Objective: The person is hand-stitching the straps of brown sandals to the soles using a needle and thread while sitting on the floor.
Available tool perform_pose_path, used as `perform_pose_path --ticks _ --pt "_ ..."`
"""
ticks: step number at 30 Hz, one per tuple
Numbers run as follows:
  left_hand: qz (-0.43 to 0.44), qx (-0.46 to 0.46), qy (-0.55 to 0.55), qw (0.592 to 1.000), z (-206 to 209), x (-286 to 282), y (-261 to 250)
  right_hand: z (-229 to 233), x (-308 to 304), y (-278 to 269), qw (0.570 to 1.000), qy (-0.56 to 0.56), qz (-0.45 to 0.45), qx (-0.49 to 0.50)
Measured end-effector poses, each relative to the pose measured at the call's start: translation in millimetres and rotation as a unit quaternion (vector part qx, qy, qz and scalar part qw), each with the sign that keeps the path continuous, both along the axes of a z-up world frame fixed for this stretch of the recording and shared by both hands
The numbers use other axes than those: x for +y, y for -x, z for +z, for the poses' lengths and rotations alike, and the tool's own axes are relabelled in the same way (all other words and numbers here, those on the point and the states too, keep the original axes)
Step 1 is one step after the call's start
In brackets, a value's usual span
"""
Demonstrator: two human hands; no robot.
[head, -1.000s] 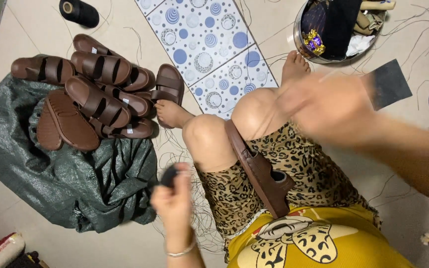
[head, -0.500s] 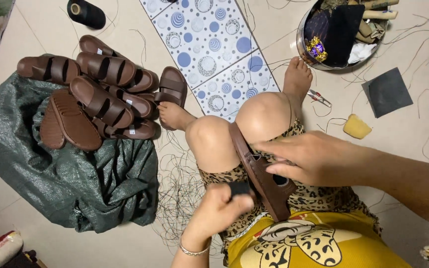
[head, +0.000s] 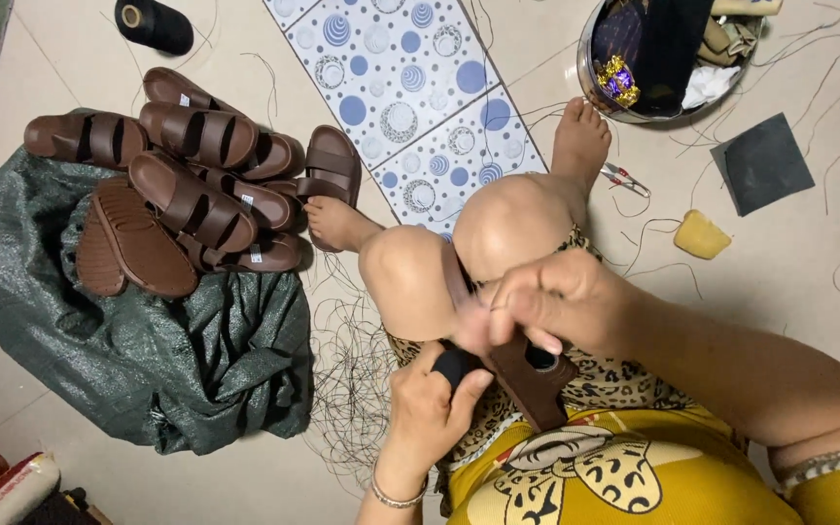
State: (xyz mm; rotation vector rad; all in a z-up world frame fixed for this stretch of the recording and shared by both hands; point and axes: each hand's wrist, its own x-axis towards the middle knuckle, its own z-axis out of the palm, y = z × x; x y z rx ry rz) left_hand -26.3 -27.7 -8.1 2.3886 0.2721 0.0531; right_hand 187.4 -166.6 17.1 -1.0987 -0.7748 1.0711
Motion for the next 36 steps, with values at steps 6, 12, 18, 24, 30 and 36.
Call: perform_pose_path --ticks 6,12,18,24,30,36 --pt "0.008 -0.014 0.225 0.974 -10 2 15 -28 -18 -14 0.969 0.201 -0.071 0.123" --pt "0.116 0.033 0.638 0.761 -49 67 103 -83 -70 -98 0.888 0.397 -0.217 -0.086" --pt "0.566 -0.101 0.525 0.628 -89 106 170 -300 -177 -107 0.767 0.556 -0.317 -0.056" --pt "0.618 0.072 0.379 0.686 -56 65 113 -434 -207 -39 0.683 0.682 -0.221 -0.141" --pt "0.656 0.132 0.333 0.664 -21 50 72 -465 -174 -37 0.662 0.629 -0.184 -0.364" --pt "0.616 0.206 0.272 0.710 7 24 38 -456 -171 -54 0.679 0.659 -0.104 -0.308"
